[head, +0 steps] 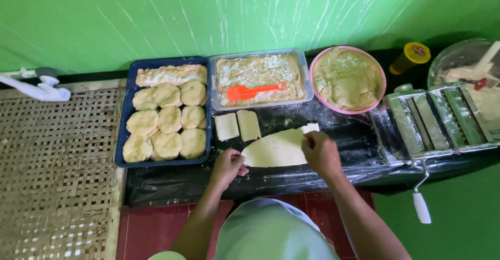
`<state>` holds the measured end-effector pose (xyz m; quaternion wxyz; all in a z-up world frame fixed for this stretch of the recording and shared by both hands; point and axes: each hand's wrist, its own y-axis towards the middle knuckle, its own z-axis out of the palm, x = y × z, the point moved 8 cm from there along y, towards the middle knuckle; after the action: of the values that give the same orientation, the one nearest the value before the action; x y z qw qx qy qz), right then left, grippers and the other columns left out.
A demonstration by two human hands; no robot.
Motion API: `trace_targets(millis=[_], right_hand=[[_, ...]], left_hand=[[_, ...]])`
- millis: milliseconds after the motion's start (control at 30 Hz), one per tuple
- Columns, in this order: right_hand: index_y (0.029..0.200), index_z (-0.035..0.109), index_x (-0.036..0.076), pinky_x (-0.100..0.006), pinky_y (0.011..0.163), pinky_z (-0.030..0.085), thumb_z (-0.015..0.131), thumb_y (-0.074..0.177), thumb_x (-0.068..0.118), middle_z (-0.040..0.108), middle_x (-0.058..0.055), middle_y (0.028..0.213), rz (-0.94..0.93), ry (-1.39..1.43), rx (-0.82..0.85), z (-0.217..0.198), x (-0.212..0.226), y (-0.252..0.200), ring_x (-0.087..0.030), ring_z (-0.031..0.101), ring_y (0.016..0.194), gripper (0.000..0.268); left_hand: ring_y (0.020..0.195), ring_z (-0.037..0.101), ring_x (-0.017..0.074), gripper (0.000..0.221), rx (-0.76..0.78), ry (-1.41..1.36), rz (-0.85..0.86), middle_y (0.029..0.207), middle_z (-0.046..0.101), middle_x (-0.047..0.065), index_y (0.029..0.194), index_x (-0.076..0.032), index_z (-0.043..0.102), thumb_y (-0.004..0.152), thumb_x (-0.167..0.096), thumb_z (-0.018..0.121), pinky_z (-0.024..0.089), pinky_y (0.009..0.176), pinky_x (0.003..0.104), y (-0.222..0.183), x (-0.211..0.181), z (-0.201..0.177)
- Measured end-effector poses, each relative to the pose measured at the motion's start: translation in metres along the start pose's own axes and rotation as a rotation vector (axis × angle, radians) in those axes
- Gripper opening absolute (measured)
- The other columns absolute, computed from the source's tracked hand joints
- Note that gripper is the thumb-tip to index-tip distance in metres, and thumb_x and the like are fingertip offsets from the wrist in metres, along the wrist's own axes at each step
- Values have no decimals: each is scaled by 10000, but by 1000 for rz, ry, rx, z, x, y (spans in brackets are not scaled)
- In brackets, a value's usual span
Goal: Preparing and flattening dough using a manual roller and folding it into shapes
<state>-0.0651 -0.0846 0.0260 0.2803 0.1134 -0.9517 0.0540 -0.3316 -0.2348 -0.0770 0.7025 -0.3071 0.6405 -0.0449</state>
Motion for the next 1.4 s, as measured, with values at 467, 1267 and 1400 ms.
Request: trace_targets(millis=[467,1267,1400], right_hand=[[1049,764,93,-415,657,644,675,879,128,712,-120,897,-381,172,268,112,131,-42,-351,752,802,196],[1075,768,121,-468,855,560,775,776,428,773,-138,987,350,158,237,61,-43,9,-353,725,1025,429],[1020,779,36,-409,743,555,782,786,311,753,-171,873,287,325,167,51,-41,17,-310,726,849,360]], left_hand=[[770,745,300,275,-100,149,13,877,750,195,1123,10,710,932,-176,642,631,642,389,5,12,-6],[1080,558,373,463,-240,1126,813,1118,548,173,1322,-98,602,883,-199,712,496,887,451,-15,-42,49],[1438,378,443,433,-25,1156,1118,1488,472,271,1377,-25,582,966,-150,638,371,1126,536,-49,-62,99]])
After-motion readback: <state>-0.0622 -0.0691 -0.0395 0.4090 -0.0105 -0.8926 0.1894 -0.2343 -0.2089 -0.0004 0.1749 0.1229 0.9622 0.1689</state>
